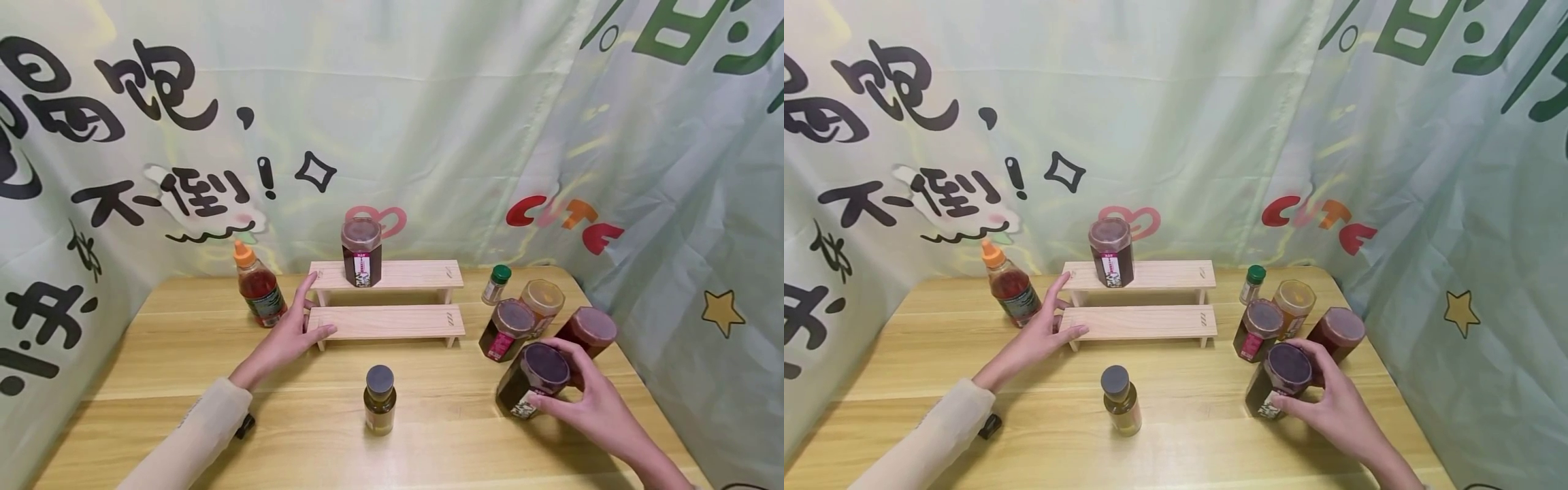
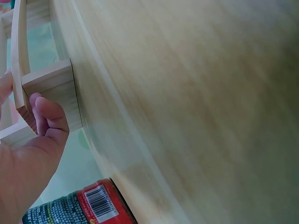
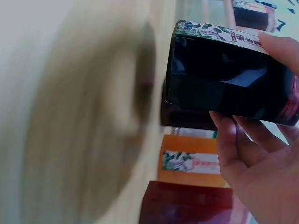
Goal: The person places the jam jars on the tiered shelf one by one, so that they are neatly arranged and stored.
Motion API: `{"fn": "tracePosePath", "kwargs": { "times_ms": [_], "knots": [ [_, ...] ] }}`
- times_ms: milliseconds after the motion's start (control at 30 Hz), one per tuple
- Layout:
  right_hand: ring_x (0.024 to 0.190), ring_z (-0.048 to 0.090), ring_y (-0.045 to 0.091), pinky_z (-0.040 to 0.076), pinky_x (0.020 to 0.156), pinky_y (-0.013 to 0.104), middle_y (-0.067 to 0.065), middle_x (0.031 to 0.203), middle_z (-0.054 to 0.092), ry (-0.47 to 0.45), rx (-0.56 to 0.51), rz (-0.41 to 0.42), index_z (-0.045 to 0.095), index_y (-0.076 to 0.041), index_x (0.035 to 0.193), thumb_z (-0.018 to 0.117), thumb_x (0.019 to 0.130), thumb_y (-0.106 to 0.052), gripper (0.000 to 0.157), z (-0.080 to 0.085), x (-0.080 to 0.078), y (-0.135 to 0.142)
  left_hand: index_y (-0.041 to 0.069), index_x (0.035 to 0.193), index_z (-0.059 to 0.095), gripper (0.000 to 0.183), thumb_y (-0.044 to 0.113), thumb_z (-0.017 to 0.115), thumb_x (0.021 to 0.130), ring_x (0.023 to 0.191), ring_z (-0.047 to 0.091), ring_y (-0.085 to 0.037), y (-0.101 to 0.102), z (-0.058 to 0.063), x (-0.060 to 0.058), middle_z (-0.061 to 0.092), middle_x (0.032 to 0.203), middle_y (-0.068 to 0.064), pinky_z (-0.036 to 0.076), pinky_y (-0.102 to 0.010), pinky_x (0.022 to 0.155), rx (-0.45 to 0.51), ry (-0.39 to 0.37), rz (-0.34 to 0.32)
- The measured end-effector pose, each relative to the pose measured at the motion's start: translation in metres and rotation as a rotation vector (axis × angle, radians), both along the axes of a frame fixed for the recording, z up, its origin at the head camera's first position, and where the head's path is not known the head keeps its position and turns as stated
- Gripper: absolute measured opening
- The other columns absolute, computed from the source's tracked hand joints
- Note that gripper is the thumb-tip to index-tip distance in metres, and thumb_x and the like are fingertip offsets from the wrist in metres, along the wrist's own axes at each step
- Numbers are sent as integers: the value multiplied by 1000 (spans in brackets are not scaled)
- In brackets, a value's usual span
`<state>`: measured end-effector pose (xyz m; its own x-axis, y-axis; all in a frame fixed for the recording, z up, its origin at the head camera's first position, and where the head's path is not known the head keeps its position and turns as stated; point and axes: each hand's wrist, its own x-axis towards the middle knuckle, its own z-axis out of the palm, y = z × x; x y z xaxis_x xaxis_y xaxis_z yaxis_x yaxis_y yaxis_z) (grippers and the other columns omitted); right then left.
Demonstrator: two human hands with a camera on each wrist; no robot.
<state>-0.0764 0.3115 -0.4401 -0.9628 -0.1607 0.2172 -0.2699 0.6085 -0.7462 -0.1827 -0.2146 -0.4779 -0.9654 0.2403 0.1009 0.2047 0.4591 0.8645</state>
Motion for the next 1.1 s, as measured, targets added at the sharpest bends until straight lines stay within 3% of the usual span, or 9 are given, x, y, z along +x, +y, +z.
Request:
{"fn": "tracePosePath", "kwargs": {
  "times_ms": [367,533,833,1000,1100],
  "knots": [
    [109,67,9,51,89,16,2,131,65,50,-44,49,52,-17,156,98,82,-6,88,31,-1,-18,42,175,3,112,25,85,100,71,66,-22,-2,0,1,51,133,-28,55,-37,63,-16,10,7],
    [108,69,12,54,89,18,4,130,64,65,-67,95,52,-15,156,97,81,-1,89,43,-8,-25,43,175,1,114,27,85,99,71,64,-20,-1,1,0,51,136,-28,54,-38,62,-35,10,3],
    [114,71,17,60,88,26,9,140,62,52,-216,208,46,-9,159,90,84,12,90,64,-28,-41,43,175,1,115,27,86,99,73,65,-21,-2,1,-2,53,133,-27,56,-39,63,-34,11,-6],
    [110,71,18,61,78,28,10,138,62,27,-193,217,46,-16,160,90,87,6,89,70,-38,-47,42,175,1,115,27,86,99,73,65,-20,-2,0,-2,54,131,-27,57,-40,64,-35,21,-8],
    [111,71,19,62,80,30,10,139,60,4,-175,200,46,-17,161,91,89,1,87,71,-45,-51,42,175,1,115,26,86,99,71,65,-20,-2,0,-2,53,131,-27,57,-39,62,-34,24,-9]
  ]
}}
